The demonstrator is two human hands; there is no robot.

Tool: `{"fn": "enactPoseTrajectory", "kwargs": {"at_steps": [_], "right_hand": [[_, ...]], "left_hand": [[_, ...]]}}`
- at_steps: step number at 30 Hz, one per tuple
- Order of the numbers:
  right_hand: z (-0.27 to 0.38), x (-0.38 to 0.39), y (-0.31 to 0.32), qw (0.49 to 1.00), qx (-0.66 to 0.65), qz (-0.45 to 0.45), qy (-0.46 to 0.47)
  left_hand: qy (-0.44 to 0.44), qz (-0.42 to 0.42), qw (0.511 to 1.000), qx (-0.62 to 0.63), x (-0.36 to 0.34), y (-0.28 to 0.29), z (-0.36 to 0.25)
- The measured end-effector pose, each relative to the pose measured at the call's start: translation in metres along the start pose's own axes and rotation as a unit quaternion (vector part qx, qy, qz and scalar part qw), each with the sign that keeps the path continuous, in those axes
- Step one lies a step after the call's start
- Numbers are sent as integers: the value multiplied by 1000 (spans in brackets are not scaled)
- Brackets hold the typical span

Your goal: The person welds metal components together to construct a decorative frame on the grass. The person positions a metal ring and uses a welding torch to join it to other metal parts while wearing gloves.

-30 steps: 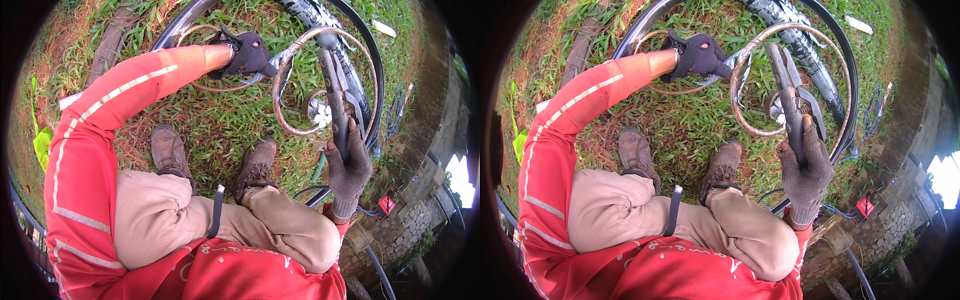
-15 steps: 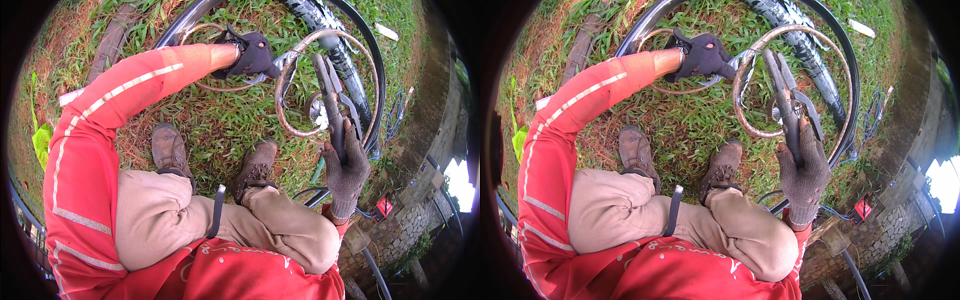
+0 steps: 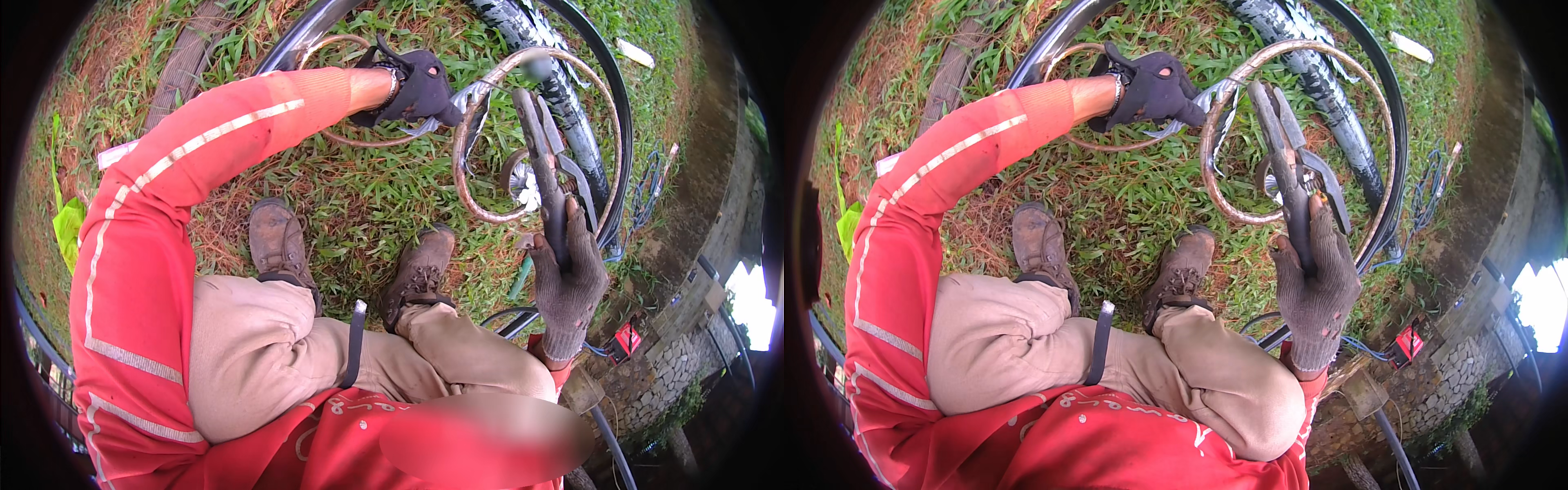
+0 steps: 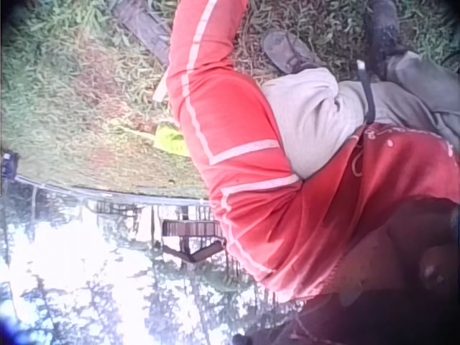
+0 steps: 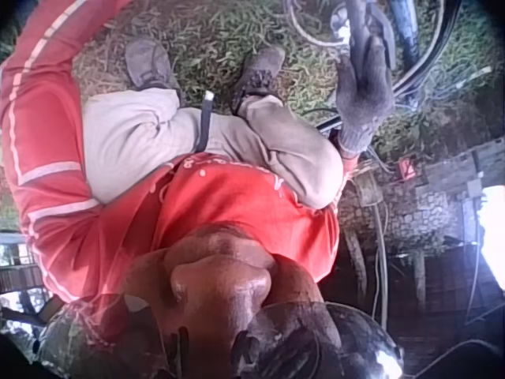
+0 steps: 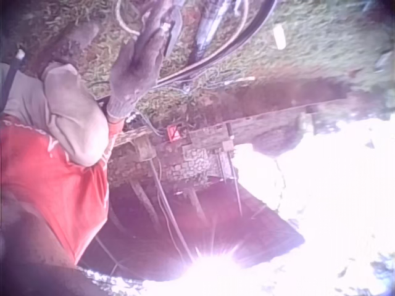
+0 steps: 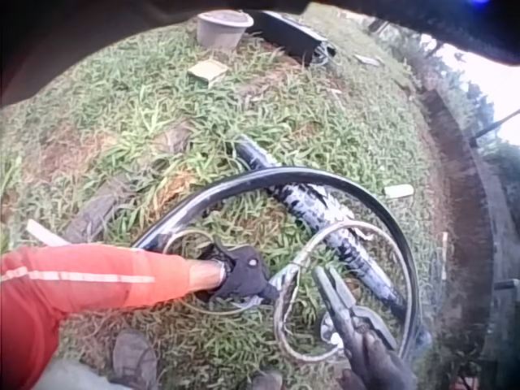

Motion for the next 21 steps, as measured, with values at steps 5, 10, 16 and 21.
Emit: {"fn": "enactPoseTrajectory", "kwargs": {"at_steps": [5, 10, 16, 21], "right_hand": [[1, 0, 0, 1000, 14, -7, 22], [-2, 3, 1, 1000, -10, -8, 4], [-4, 0, 0, 999, -37, -33, 13], [0, -1, -4, 1000, -8, -12, 23]], "left_hand": [[-5, 14, 1000, -14, -3, -4, 4], [121, -18, 988, 97, 9, 8, 5], [-12, -4, 999, -53, -8, -8, 4], [-125, -63, 988, 63, 1, 1, -6]]}}
Point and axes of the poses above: each hand's wrist, its own x-axis away from the middle knuckle, its own y-axis out of the back of the hand, z = x × y, the point moved 10 cm from there along -x, towards the middle knuckle, and after that the axes turned 2 degrees about z, right-handed, at the moved point
